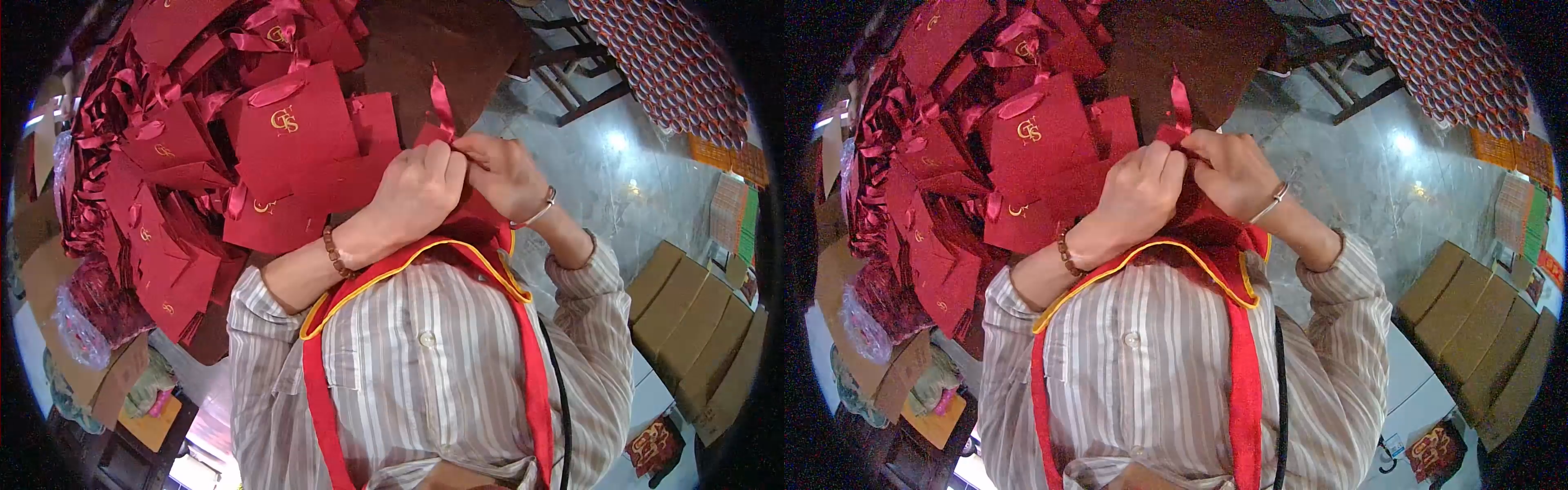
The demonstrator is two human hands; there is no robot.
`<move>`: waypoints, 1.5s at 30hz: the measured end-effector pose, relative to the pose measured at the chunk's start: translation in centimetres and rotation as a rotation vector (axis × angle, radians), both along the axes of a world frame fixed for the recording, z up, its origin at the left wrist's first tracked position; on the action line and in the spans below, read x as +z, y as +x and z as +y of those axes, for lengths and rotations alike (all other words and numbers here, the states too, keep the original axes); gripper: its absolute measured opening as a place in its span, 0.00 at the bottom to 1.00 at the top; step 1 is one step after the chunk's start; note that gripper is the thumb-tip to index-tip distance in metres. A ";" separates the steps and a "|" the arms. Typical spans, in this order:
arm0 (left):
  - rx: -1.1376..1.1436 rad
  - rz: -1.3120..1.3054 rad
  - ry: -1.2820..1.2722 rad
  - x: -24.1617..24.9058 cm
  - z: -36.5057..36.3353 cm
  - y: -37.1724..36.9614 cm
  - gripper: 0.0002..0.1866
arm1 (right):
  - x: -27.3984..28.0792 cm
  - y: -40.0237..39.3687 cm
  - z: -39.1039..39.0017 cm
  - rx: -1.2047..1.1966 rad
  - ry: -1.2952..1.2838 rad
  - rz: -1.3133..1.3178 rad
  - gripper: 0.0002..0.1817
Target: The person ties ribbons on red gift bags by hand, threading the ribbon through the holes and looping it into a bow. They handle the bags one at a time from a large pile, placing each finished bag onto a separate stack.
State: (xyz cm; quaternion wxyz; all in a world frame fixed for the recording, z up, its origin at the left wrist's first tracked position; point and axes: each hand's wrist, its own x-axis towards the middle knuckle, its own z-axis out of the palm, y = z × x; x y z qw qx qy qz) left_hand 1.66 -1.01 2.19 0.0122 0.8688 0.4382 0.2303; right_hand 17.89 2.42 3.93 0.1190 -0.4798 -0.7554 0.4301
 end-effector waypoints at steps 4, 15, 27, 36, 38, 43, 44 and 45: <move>-0.003 -0.020 -0.023 -0.1 -0.1 0.2 0.05 | 0.2 0.0 -0.1 -0.043 -0.047 0.026 0.13; 0.001 -0.346 -0.212 -1.1 0.0 -0.5 0.09 | -0.1 0.2 -0.1 -0.126 -0.288 0.131 0.14; -0.220 -0.083 0.072 -1.6 0.9 -0.9 0.05 | -1.6 1.1 -0.1 -0.163 -0.259 0.360 0.13; 0.005 -0.578 -0.325 -1.7 0.9 0.0 0.07 | -1.5 1.1 -0.1 -0.164 -0.265 0.357 0.12; 0.036 -0.643 -0.386 -1.6 0.7 0.1 0.06 | -0.9 1.0 0.1 -0.160 -0.290 0.321 0.12; -0.186 -0.239 -0.047 -1.4 0.9 -0.7 0.03 | -2.2 1.1 -0.1 -0.167 -0.312 0.365 0.13; -0.185 -0.239 -0.045 -1.3 0.9 -0.8 0.03 | -2.3 1.1 -0.2 -0.156 -0.270 0.371 0.13; -0.210 -0.201 -0.050 -1.1 1.0 -0.8 0.05 | -2.5 1.2 -0.2 -0.146 -0.226 0.378 0.14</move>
